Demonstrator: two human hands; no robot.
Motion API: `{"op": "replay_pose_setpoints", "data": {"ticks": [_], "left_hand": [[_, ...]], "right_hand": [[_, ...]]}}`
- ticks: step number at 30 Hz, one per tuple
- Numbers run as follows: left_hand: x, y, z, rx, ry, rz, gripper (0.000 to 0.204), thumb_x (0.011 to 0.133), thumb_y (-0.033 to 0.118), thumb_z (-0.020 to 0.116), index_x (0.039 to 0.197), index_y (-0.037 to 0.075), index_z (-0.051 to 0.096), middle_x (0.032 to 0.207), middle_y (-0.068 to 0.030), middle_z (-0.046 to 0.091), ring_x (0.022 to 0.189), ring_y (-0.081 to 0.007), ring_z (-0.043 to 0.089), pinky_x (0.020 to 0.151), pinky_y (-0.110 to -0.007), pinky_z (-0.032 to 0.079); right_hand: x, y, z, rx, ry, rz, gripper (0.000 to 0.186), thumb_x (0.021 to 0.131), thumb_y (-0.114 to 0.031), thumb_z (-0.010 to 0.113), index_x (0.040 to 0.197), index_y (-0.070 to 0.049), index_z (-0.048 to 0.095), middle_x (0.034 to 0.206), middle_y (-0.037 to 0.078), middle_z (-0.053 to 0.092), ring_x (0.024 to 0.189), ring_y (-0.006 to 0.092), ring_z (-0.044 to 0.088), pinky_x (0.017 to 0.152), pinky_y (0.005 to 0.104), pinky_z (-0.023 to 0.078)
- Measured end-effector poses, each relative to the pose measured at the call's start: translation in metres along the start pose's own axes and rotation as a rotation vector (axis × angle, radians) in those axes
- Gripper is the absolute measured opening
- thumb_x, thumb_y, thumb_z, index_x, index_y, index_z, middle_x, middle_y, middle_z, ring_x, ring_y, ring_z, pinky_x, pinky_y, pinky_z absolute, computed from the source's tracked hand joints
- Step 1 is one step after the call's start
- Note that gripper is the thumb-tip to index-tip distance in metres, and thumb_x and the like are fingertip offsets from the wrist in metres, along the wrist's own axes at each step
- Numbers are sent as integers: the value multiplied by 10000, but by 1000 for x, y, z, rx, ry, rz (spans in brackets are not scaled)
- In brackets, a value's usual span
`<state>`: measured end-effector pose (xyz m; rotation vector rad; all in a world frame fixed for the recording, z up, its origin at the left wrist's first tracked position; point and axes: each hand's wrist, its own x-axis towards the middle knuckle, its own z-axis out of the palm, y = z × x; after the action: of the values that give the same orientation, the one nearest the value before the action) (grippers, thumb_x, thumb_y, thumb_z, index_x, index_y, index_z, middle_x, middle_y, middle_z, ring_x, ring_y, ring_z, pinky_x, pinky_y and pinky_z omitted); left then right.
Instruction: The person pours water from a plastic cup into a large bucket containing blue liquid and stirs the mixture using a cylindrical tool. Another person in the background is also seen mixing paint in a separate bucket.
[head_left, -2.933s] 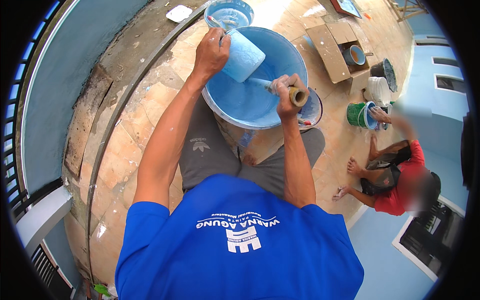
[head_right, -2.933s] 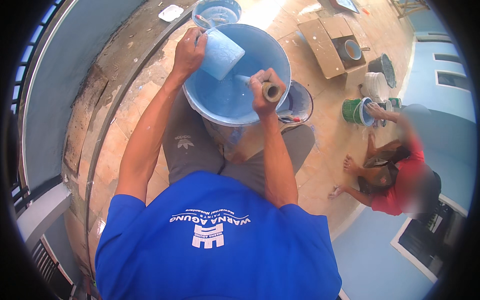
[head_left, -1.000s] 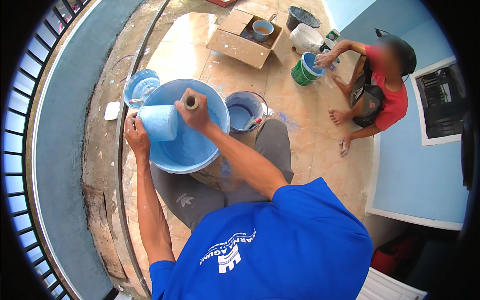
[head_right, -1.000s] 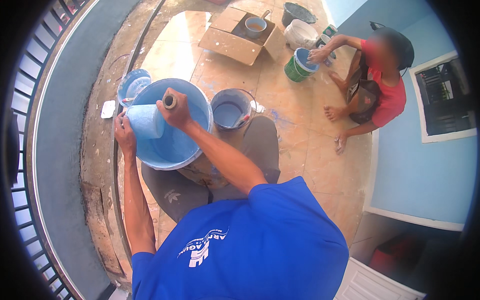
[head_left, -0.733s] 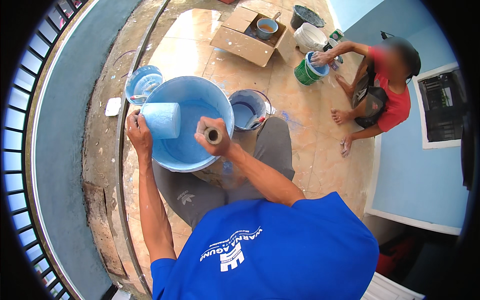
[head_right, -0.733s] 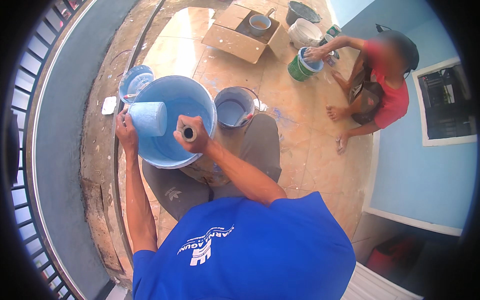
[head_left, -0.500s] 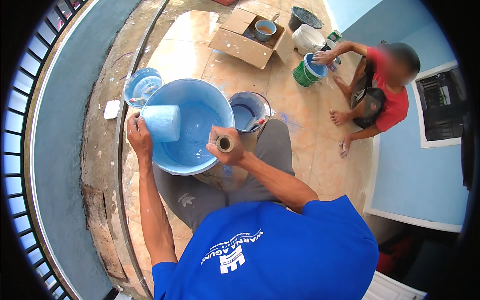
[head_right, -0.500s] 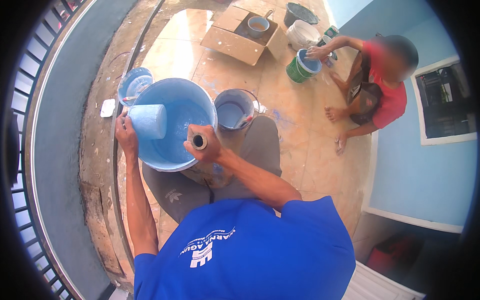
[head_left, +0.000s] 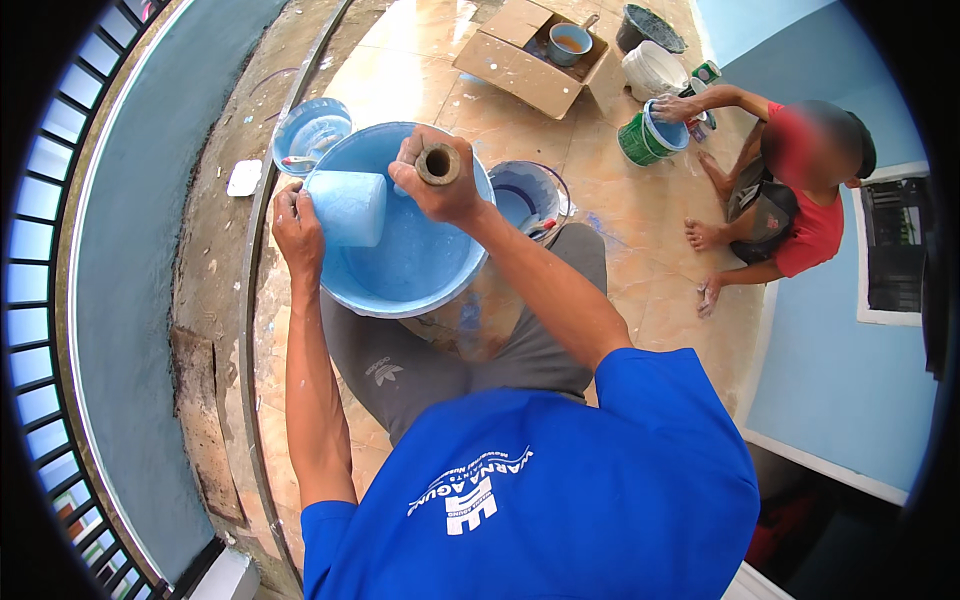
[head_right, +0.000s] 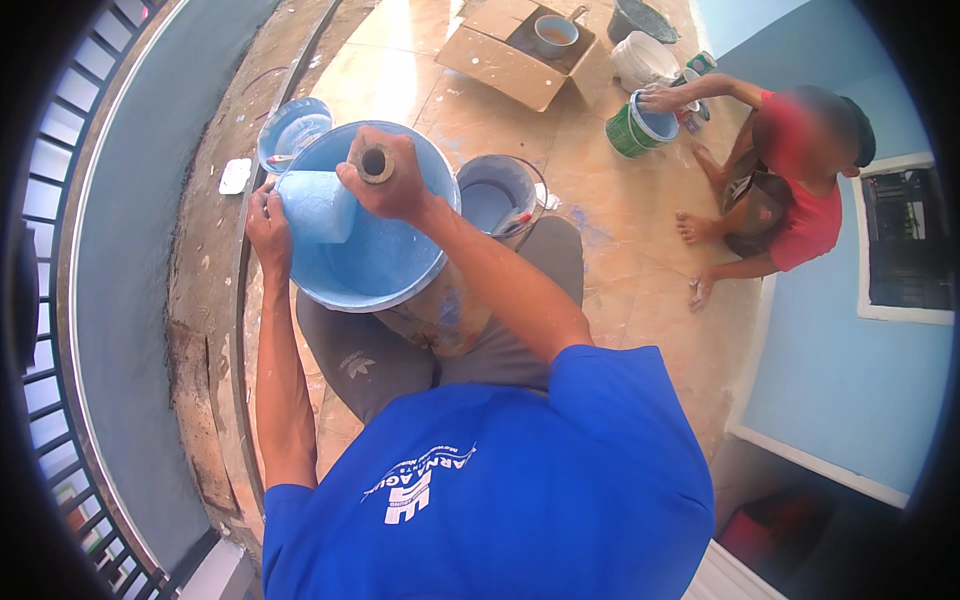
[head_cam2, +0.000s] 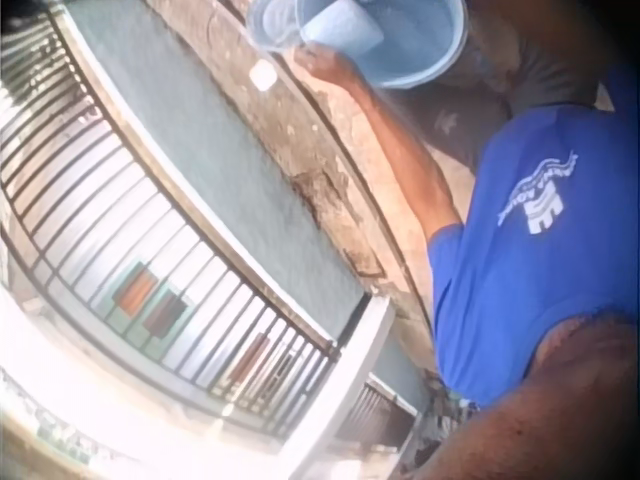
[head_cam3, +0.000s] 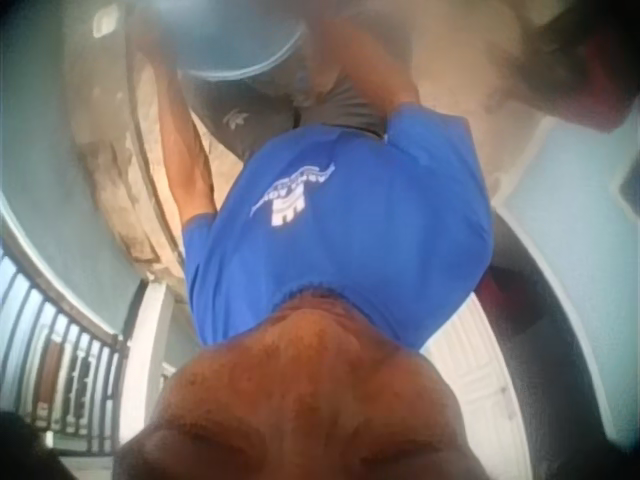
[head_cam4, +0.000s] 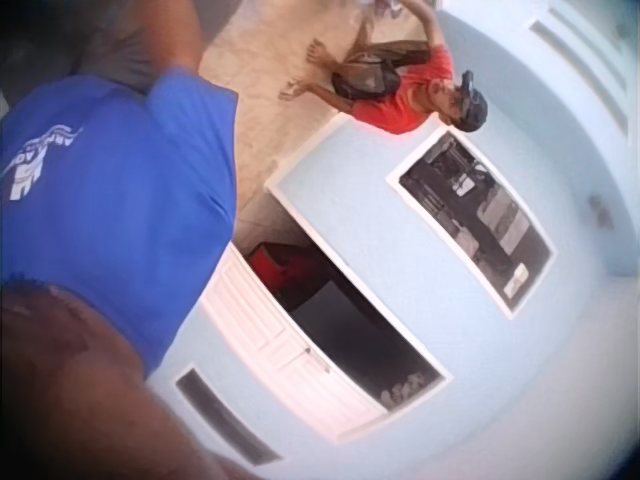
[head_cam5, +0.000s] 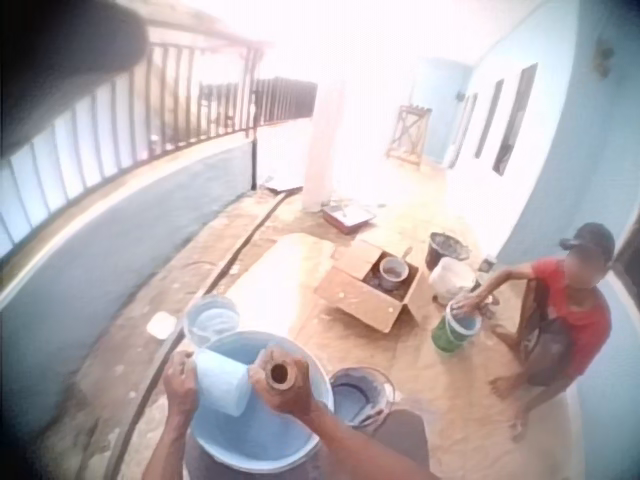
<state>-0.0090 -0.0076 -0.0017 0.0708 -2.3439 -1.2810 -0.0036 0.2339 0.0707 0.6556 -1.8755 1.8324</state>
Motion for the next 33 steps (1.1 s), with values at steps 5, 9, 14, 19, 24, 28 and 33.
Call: {"op": "replay_pose_setpoints", "data": {"ticks": [5, 9, 14, 19, 24, 28, 33], "left_hand": [[0, 6, 1, 5, 7, 27, 262, 1026, 159, 546, 1107, -58, 667, 1133, -237, 717, 1033, -390, 688, 940, -455, 518], [-3, 7, -1, 12, 8, 56, 246, 1023, 149, 550, 1101, -53, 667, 1116, -231, 713, 1001, -382, 685, 916, -445, 520], [-4, 6, -1, 0, 20, 46, 241, 1021, 151, 554, 1093, -53, 663, 1112, -224, 713, 991, -376, 687, 909, -444, 520], [-2, 2, 0, -1, 12, 52, 231, 1022, 146, 557, 1082, -51, 663, 1101, -215, 715, 986, -369, 689, 902, -444, 524], [-3, 10, -1, -21, 14, 53, 223, 1023, 137, 560, 1070, -54, 663, 1086, -214, 713, 984, -354, 686, 899, -435, 523], [-5, 7, -1, -18, 4, 29, 215, 1023, 136, 566, 1072, -45, 669, 1084, -212, 711, 994, -351, 684, 911, -434, 519], [-1, 5, 0, 7, 26, 92, 213, 1022, 133, 570, 1077, -46, 671, 1091, -211, 709, 990, -363, 683, 906, -439, 520]], "right_hand": [[-15, 55, -4, -172, -67, 91, 222, 850, -79, 732, 709, -50, 562, 610, 12, 542, 579, 92, 489, 533, 302, 417], [-52, 38, -35, -91, -102, 152, 217, 849, -31, 690, 716, -42, 519, 644, 17, 540, 591, 95, 457, 545, 296, 397], [-85, -2, -68, -42, -132, 254, 196, 830, -46, 727, 727, -26, 561, 622, 44, 566, 574, 108, 505, 541, 312, 426], [-85, -23, -48, 26, -160, 370, 219, 853, 24, 658, 728, -43, 490, 641, 22, 509, 582, 104, 477, 545, 286, 391], [-41, -51, -33, 220, 23, 340, 176, 844, -3, 714, 738, -51, 581, 628, -2, 582, 565, 75, 510, 523, 271, 420], [-17, -34, -14, 314, 103, 228, 172, 857, 16, 701, 751, -55, 586, 632, -5, 583, 565, 73, 516, 522, 259, 422], [-16, 48, 8, 89, 31, 132, 188, 850, 11, 691, 722, -46, 564, 647, 17, 583, 587, 87, 522, 541, 283, 433]]}}
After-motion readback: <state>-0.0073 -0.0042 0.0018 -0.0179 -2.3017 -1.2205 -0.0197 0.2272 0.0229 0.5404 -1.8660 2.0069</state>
